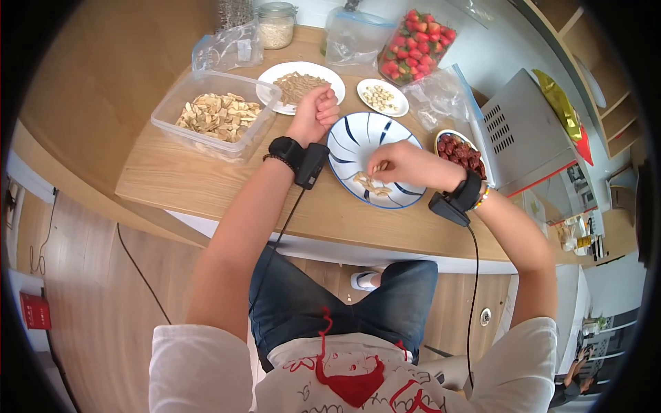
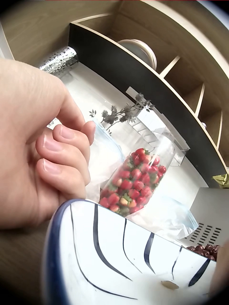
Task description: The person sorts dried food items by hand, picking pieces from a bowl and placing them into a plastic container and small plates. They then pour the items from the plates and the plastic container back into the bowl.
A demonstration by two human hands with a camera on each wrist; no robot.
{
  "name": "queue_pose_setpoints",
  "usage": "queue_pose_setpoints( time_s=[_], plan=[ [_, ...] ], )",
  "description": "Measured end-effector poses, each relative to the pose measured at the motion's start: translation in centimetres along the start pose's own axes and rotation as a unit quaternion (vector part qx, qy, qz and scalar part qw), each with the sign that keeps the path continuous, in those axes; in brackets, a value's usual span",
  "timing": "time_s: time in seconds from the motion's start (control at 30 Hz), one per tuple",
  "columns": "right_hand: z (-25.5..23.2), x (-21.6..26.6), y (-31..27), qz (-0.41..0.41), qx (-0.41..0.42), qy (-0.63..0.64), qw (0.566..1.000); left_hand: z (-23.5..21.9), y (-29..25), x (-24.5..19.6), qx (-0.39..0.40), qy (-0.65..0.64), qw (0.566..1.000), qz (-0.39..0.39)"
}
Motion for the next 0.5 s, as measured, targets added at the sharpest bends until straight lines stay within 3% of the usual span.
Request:
queue_pose_setpoints(
  time_s=[0.07, 0.13, 0.27, 0.37, 0.47, 0.5],
  plan=[
    [-2.5, -0.2, 1.0, 0.047, -0.017, 0.092, 0.994, -0.1, 0.2, 0.0, -0.003, -0.002, 1.0, 0.003],
    [-6.1, 0.7, 3.1, 0.012, -0.092, 0.12, 0.988, -0.1, 0.2, 0.1, -0.004, -0.002, 1.0, 0.002],
    [-11.5, 3.0, 9.0, -0.027, -0.2, -0.01, 0.979, -0.3, 0.3, 0.2, -0.008, 0.028, 1.0, 0.004],
    [-12.2, 2.5, 12.7, -0.066, -0.218, 0.1, 0.969, 0.3, -0.2, 0.1, -0.037, 0.066, 0.997, 0.016],
    [-12.6, 4.4, 11.4, -0.012, -0.187, -0.067, 0.98, 0.2, -0.2, 0.2, -0.038, 0.062, 0.997, 0.015],
    [-12.7, 4.5, 10.5, -0.009, -0.194, -0.068, 0.979, -0.2, 0.1, 0.4, -0.032, 0.041, 0.999, 0.012]
  ],
)
Point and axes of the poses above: each hand's wrist, its own y-axis towards the middle knuckle, its own z-axis out of the palm, x = y × z, the point moved 5 cm from there along y, towards the middle knuckle, and after that the axes turned 8 degrees about y, right-handed, at the moved point
